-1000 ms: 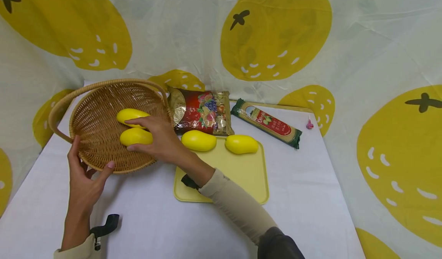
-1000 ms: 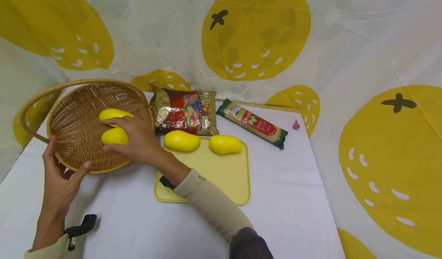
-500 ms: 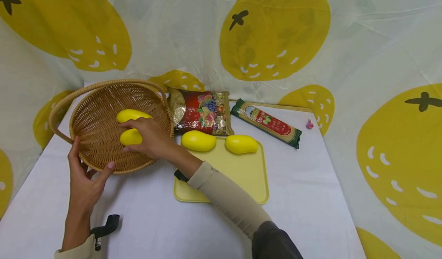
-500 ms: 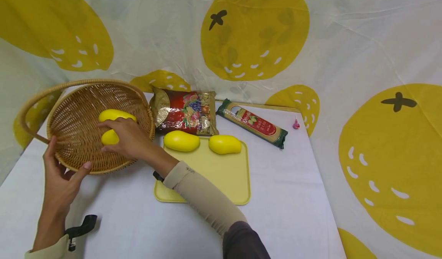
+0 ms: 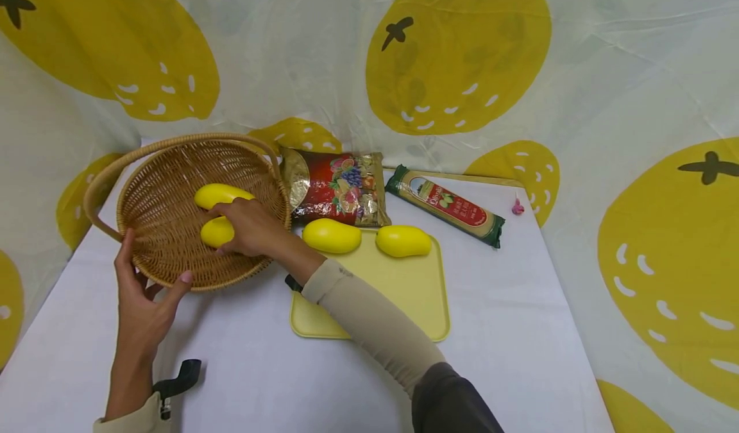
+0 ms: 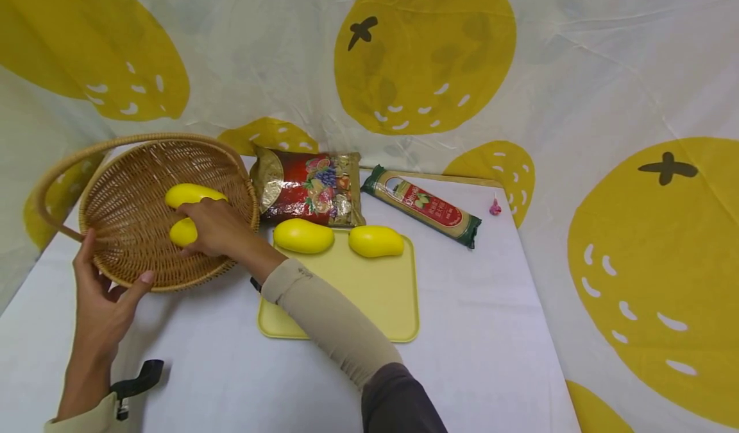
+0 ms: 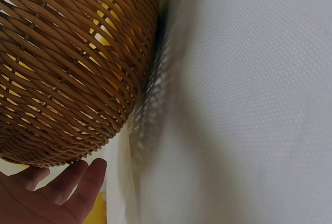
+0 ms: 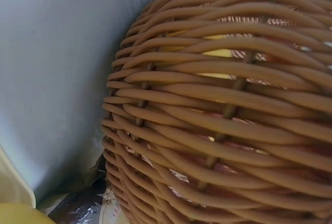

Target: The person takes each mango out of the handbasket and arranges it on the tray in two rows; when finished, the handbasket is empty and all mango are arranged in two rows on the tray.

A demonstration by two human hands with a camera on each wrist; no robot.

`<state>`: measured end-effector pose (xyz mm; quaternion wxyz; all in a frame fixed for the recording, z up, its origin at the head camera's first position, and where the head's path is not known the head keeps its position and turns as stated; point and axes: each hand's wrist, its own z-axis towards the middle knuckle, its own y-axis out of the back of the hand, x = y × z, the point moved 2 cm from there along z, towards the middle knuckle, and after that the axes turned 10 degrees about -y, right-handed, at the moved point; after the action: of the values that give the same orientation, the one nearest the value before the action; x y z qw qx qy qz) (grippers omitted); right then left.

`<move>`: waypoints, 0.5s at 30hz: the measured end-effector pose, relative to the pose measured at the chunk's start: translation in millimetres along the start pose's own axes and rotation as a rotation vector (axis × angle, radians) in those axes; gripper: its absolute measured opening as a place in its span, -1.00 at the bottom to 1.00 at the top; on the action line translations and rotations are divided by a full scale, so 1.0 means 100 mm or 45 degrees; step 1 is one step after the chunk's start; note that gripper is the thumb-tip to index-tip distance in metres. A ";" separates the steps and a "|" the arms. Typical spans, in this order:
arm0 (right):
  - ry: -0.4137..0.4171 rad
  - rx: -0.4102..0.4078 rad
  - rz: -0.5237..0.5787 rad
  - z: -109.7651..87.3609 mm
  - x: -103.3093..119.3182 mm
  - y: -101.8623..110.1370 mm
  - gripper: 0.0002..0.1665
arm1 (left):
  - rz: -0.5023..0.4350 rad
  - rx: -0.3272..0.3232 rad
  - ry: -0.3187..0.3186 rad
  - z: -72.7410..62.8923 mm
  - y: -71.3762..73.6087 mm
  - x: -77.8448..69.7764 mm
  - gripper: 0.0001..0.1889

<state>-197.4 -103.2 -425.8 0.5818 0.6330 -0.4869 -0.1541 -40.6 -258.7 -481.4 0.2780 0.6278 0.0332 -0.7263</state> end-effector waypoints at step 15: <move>-0.003 0.203 -0.070 0.11 0.04 -0.07 -0.19 | 0.029 0.011 -0.007 -0.02 0.01 -0.03 0.15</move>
<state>-200.8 -113.8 -433.2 0.5246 0.6903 -0.4806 -0.1317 -38.7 -257.6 -479.2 0.2836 0.6274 0.0222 -0.7249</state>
